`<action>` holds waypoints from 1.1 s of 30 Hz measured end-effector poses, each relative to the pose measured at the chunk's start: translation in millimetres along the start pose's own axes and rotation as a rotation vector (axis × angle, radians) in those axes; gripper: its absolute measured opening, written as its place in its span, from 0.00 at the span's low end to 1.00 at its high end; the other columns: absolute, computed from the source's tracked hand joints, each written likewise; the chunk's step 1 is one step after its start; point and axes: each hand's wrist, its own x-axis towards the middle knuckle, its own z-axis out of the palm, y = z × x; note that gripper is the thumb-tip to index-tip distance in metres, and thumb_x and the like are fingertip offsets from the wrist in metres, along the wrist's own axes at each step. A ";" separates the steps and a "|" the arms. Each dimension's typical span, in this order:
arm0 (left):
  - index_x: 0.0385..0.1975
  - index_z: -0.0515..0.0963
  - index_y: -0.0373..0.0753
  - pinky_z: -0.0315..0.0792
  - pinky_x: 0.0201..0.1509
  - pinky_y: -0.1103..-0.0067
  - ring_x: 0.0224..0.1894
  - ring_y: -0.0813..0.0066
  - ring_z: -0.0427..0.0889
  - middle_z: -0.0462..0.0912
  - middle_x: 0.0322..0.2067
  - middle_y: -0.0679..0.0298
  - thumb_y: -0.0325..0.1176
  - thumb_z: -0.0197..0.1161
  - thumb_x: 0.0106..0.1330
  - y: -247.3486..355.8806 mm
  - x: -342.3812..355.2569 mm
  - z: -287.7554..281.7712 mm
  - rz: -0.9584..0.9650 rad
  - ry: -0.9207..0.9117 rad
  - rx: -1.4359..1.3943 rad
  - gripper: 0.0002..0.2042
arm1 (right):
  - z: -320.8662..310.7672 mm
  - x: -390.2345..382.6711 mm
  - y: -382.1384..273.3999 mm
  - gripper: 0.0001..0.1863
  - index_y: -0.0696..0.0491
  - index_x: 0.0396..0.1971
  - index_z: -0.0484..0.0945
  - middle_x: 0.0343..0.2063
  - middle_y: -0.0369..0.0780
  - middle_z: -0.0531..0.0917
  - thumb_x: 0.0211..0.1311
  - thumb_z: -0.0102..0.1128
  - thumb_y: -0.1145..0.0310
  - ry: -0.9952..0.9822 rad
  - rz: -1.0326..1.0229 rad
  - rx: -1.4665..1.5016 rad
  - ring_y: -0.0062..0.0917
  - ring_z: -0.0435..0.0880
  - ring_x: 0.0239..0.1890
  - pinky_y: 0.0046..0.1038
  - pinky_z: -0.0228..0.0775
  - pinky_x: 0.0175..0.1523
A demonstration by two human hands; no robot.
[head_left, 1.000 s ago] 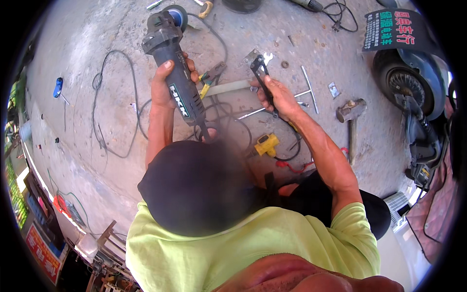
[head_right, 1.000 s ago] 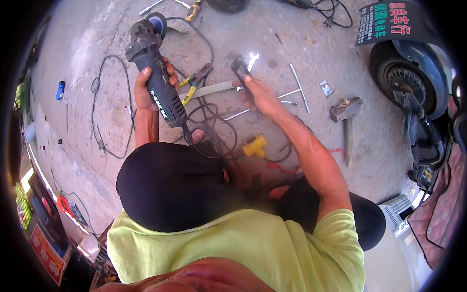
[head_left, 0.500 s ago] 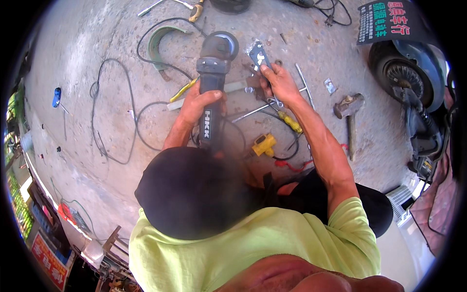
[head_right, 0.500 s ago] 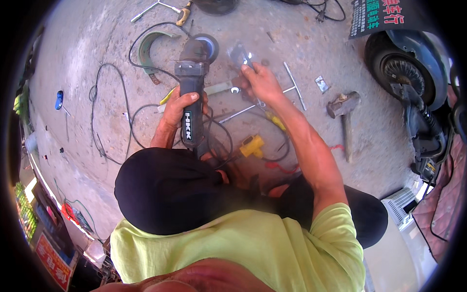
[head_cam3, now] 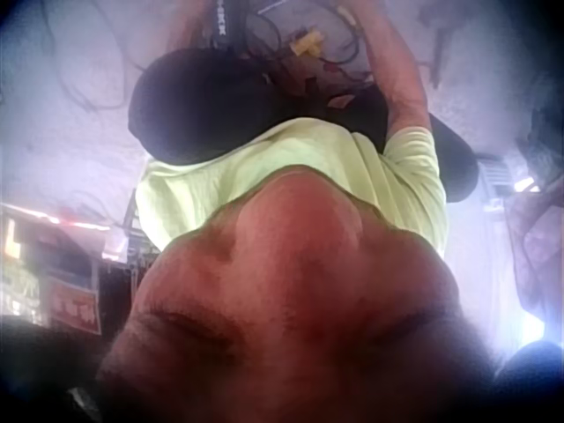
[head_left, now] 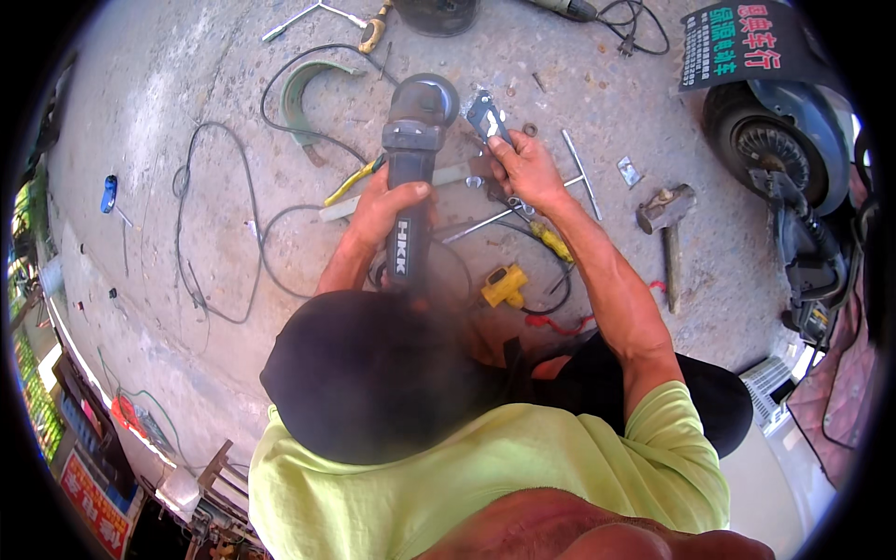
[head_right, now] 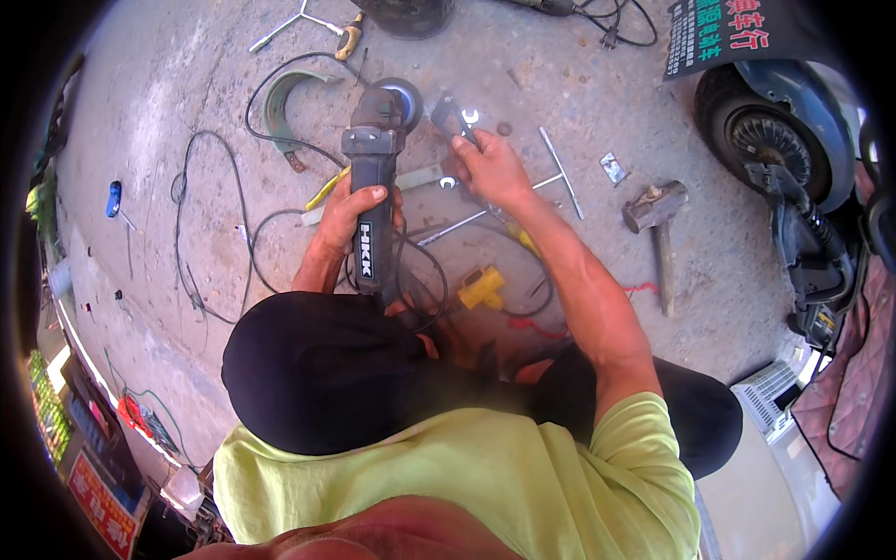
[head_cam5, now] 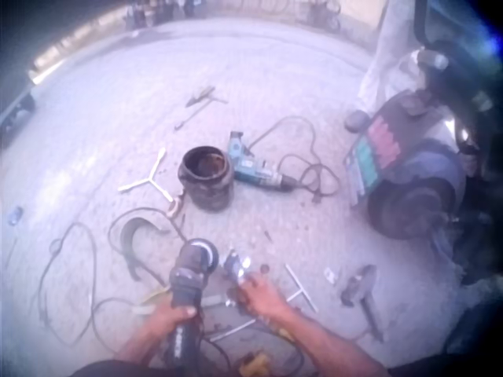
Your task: The person manipulates small metal brackets and bolts on the ground, using a hammer, pliers, and an angle grinder to shape and fit the components together.
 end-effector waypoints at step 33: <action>0.43 0.74 0.33 0.80 0.31 0.74 0.27 0.68 0.85 0.83 0.31 0.56 0.42 0.65 0.63 -8.5 6.2 0.3 0.026 0.035 0.052 0.18 | 18.4 -3.0 12.6 0.17 0.53 0.34 0.77 0.18 0.29 0.73 0.76 0.53 0.55 -0.027 0.016 0.139 0.13 0.67 0.16 0.19 0.59 0.22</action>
